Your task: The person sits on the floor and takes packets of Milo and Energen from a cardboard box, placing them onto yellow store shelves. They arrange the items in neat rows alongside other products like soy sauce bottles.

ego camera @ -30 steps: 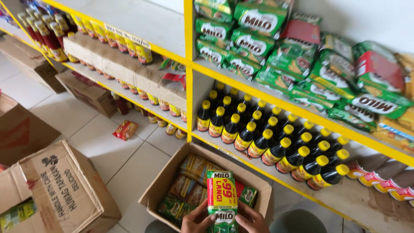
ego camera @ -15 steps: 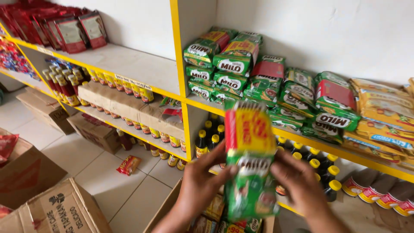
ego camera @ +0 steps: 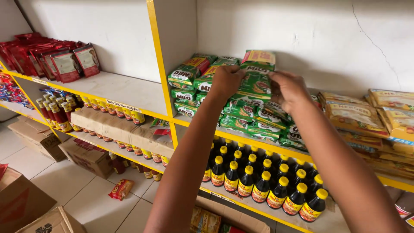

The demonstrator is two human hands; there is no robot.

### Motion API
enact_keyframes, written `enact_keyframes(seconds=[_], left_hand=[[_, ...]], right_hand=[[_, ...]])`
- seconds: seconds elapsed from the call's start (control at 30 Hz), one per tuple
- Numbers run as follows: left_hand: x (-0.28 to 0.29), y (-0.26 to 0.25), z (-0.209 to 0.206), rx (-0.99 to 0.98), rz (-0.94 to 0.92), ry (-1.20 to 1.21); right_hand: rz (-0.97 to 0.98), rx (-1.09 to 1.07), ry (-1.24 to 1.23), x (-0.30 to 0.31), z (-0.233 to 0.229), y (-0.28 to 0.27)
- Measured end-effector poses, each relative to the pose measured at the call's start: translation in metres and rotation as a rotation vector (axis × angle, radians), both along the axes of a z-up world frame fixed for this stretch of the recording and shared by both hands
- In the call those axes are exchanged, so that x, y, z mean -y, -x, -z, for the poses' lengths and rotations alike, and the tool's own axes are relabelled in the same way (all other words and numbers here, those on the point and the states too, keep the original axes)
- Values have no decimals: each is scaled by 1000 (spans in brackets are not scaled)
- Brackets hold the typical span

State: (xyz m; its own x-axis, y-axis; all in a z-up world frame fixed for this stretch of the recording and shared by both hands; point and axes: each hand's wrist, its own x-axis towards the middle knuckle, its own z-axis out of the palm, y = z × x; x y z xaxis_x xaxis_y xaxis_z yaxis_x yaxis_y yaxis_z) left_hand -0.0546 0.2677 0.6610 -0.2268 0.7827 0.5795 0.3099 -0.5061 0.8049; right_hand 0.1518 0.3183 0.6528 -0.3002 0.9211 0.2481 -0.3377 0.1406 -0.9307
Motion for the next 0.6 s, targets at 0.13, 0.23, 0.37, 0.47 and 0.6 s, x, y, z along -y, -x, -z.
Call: enact_keyframes(seconds=[0.13,0.23,0.37,0.47,0.6], left_hand=[[-66,13,41,-97,-92,10],[-88,20,60,-262,-128,-133],[-37,5,42,-400,-185,-198],[23,-8,21,-438,-217,-31],[87,-18,30,-516,-237,-72]], right_hand=[[98,192,3,-29,9,17],[158,301,-9,-32,10,23],[147,427,-95,-42,12,22],[202,574,-272,-21,2,24],[276,765,-318,-3,-13,16]])
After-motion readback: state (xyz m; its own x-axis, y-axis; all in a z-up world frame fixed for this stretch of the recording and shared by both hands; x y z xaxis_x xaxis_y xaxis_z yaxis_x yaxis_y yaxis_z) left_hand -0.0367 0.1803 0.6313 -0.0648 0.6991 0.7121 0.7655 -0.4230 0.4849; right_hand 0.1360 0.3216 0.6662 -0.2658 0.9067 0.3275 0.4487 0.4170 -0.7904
